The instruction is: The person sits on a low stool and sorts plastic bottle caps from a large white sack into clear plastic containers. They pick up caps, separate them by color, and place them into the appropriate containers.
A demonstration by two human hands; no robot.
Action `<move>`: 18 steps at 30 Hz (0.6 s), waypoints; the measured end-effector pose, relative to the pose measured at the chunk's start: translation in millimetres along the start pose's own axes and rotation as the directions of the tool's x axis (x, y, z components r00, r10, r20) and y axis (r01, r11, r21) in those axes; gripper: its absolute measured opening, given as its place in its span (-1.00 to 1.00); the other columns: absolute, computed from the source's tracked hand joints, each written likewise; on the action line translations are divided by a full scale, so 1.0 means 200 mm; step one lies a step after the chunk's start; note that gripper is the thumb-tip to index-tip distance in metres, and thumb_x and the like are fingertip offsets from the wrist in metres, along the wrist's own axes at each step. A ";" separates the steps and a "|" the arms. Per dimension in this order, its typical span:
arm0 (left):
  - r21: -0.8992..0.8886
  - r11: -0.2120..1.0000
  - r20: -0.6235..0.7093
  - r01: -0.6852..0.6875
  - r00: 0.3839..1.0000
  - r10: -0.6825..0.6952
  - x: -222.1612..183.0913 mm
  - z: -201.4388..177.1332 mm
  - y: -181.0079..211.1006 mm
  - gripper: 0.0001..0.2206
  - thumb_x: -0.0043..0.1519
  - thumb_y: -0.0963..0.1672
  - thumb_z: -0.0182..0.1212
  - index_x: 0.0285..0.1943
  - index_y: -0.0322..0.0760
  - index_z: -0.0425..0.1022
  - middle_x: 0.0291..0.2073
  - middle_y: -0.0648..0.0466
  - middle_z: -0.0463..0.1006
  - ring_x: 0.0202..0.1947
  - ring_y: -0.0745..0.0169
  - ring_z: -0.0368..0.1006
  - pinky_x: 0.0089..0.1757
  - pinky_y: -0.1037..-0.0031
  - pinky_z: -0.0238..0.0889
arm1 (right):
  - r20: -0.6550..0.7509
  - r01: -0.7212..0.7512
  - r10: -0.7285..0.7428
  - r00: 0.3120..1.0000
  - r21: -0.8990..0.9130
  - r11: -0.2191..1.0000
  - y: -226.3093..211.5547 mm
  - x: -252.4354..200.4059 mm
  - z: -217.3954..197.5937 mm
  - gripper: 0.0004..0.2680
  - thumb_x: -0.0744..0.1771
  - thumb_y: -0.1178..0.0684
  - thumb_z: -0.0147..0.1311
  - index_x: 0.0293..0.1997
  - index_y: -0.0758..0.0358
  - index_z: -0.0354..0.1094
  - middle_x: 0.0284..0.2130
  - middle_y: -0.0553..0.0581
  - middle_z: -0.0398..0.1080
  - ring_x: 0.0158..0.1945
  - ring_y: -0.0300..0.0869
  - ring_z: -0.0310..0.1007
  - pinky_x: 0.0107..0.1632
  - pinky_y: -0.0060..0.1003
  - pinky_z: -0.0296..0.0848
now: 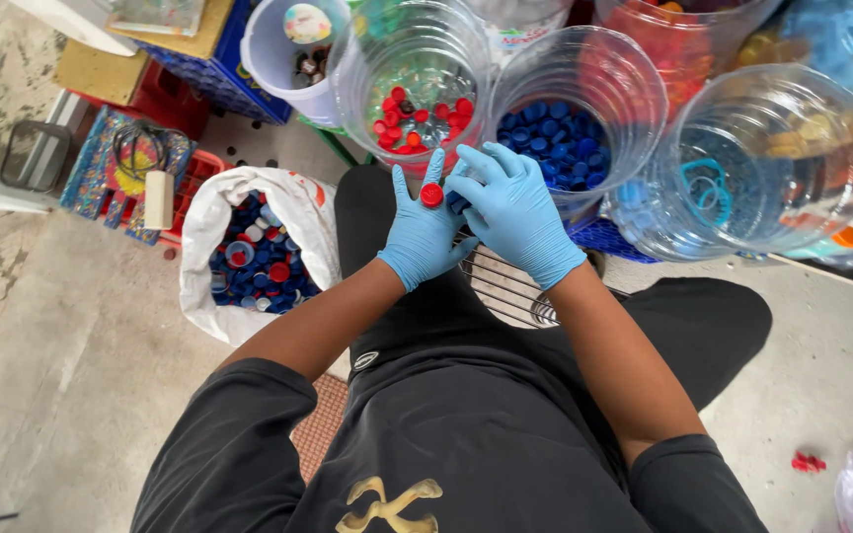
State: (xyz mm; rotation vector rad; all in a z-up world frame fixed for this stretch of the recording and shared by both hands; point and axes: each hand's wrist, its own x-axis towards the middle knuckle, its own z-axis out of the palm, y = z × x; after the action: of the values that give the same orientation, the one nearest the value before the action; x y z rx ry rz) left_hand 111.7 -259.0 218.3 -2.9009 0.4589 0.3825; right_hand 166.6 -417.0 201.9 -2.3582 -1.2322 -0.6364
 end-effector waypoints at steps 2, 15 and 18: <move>0.002 0.999 -0.011 -0.050 0.999 0.050 0.03 -0.01 0.03 -0.38 0.31 0.15 -0.07 0.55 -0.04 0.20 0.60 -0.06 -0.10 0.55 -0.46 -0.56 0.15 -0.76 -0.57 | 0.008 -0.019 0.019 1.000 -0.021 1.000 0.02 -0.03 -0.02 -0.54 0.09 0.12 0.48 0.06 0.02 0.46 0.19 0.07 0.32 0.21 0.12 0.32 0.07 0.06 0.40; -0.069 0.975 -0.224 -0.212 0.956 0.192 0.15 -0.01 0.12 -0.39 0.24 0.08 0.20 0.51 0.01 0.27 0.60 -0.12 -0.16 0.55 -0.48 -0.39 0.14 -0.75 -0.41 | -0.074 -0.035 0.032 0.997 -0.039 0.999 0.24 -0.09 -0.25 -0.69 0.11 0.08 0.43 -0.15 0.03 0.44 0.19 0.02 0.39 0.22 0.10 0.35 0.09 0.05 0.40; 0.021 0.978 -0.263 -0.207 0.943 0.205 0.19 0.07 0.11 -0.29 0.21 0.17 0.20 0.57 0.25 0.06 0.60 -0.05 -0.27 0.55 -0.39 -0.33 0.15 -0.69 -0.26 | -0.104 -0.018 0.016 0.994 -0.021 1.000 0.28 -0.02 -0.46 -0.74 0.19 0.12 0.37 -0.10 0.09 0.45 0.21 0.11 0.41 0.26 0.17 0.34 0.16 0.09 0.34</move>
State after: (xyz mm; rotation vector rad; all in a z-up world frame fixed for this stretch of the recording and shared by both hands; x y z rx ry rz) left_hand 136.3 -286.3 192.2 -2.9299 0.8075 0.0206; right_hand 191.4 -498.8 265.7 -2.3192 -1.1646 -0.7605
